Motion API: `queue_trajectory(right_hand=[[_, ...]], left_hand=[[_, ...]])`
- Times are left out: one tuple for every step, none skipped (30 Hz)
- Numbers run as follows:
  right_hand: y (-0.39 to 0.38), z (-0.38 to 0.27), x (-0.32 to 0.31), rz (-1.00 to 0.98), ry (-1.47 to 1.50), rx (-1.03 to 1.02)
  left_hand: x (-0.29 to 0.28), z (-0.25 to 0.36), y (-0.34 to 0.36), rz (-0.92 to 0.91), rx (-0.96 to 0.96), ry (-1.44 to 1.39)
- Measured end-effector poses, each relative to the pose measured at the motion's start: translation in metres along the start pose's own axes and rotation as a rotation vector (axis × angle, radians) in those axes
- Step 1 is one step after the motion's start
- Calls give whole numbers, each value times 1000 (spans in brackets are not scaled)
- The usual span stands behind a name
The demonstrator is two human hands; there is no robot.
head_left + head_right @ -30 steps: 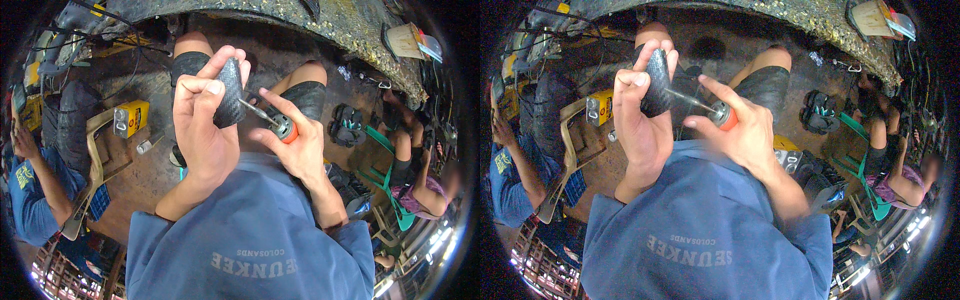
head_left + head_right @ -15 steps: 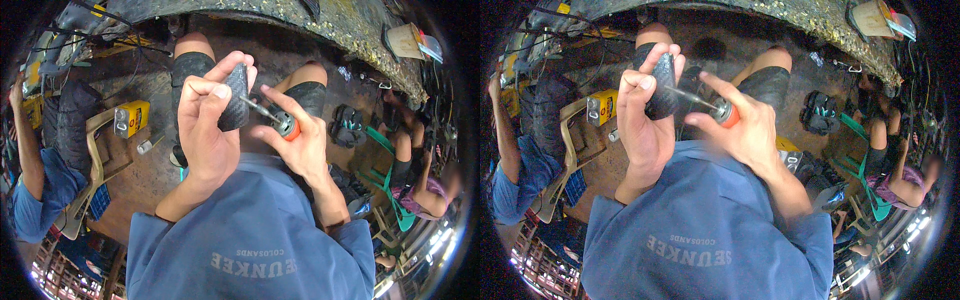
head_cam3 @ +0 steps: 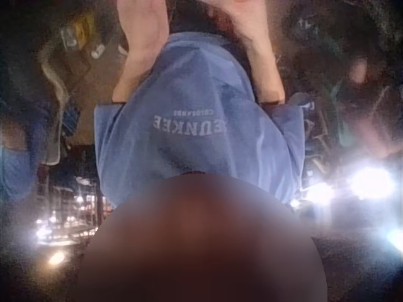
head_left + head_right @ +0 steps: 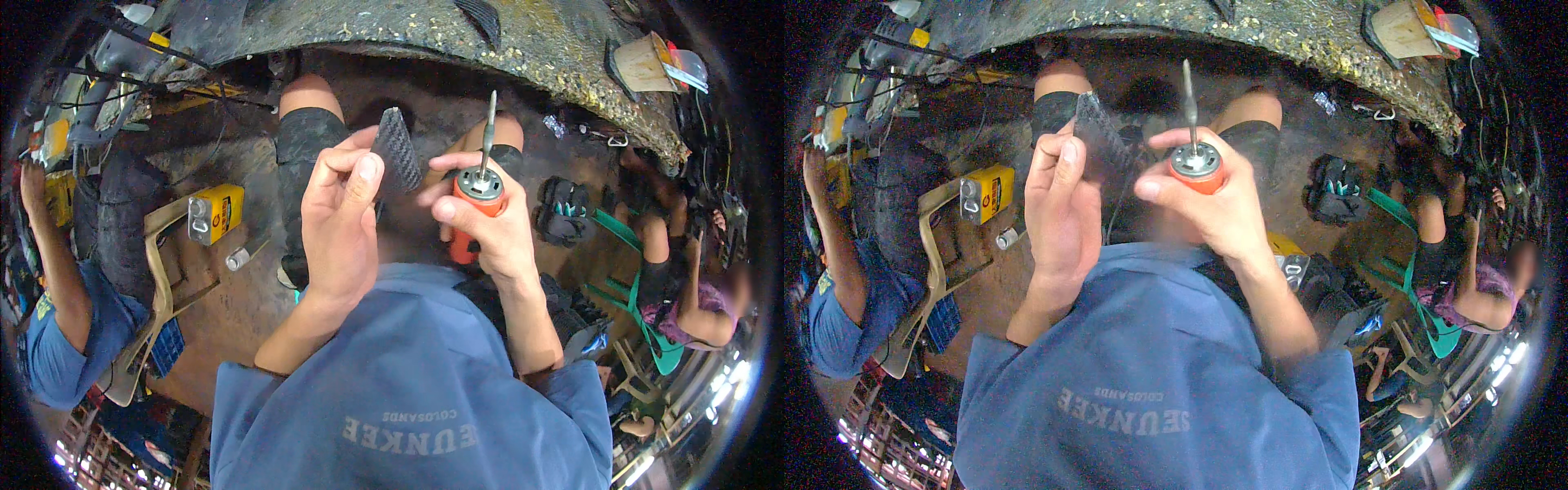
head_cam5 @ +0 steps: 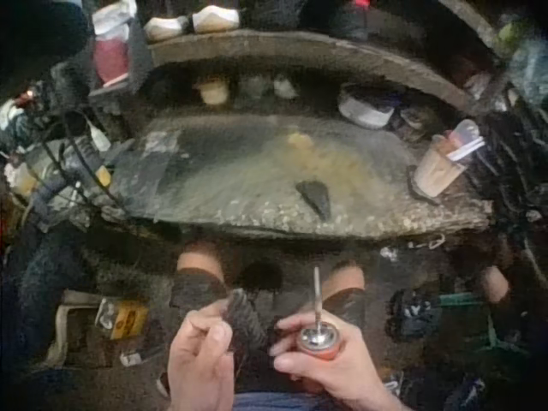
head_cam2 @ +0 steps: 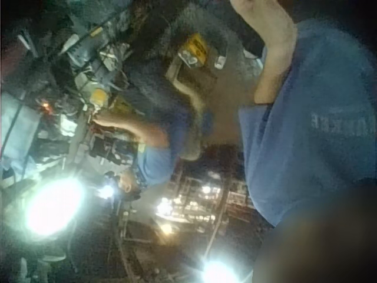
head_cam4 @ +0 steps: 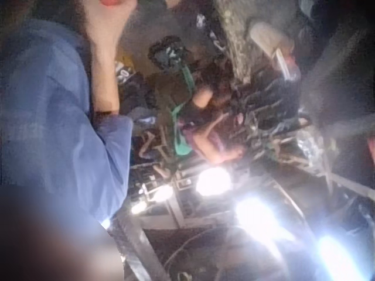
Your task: The person removes a red insole from a shoe, applies a brown substance to a black shoe part with a brush, and then uses a heated tool to work on the same part. The person handles the shoe part repeatedly while applying heat.
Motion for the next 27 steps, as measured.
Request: queue_trajectory(right_hand=[[0,1,4,0,71,-7],[0,2,5,20,102,-11],[0,2,7,40,133,-17],[1,3,9,58,166,-23],[1,4,11,105,240,-14],[2,4,11,111,260,-18],[5,4,10,117,281,-21],[7,4,9,133,298,-17],[8,3,7,125,307,-39],[9,3,5,119,282,-38],[10,2,3,110,265,-43],[10,2,1,107,248,-42],[10,2,0,95,232,-41],[9,2,0,89,216,-36],[9,2,-1,81,204,-38],[9,3,0,75,205,-34],[9,4,2,67,210,-37],[8,5,3,58,216,-41],[8,6,3,59,209,-41],[7,7,4,59,203,-40],[7,8,5,61,197,-40],[7,10,5,76,173,-56],[7,11,6,91,148,-72],[7,12,6,107,125,-88],[7,13,7,116,111,-93],[7,13,7,124,97,-98],[7,13,7,133,82,-103]], left_hand=[[-1,-2,0,-18,1,-11],[-2,-4,-1,-28,-10,-8],[-3,-5,-2,-31,-22,2],[-4,-7,-3,-34,-33,12],[-5,-8,-3,-49,-66,8],[-7,-9,-5,-62,-100,5],[-9,-10,-7,-69,-135,-2],[-12,-10,-9,-68,-155,52],[-14,-11,-11,-62,-177,102],[-17,-11,-13,-47,-207,167],[-18,-12,-14,-77,-209,114],[-18,-12,-16,-97,-221,77],[-19,-12,-16,-117,-232,39],[-19,-12,-16,-114,-241,34],[-19,-11,-15,-111,-250,29],[-18,-11,-15,-92,-276,44],[-16,-9,-14,-108,-256,17],[-14,-8,-14,-109,-253,11],[-13,-7,-14,-99,-250,4],[-12,-7,-14,-104,-228,-15],[-11,-8,-14,-97,-206,-33],[-11,-9,-14,-91,-185,-51],[-12,-11,-14,-96,-192,-69],[-14,-13,-14,-103,-199,-86],[-16,-16,-14,-109,-197,-115],[-19,-19,-14,-100,-188,-64],[-22,-22,-15,-90,-170,-25]])
Point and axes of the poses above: each hand's wrist, its own y-axis towards the middle knuckle, its own x-axis out of the palm, z = x × y, the point moved 2 cm from there along y, towards the middle knuckle
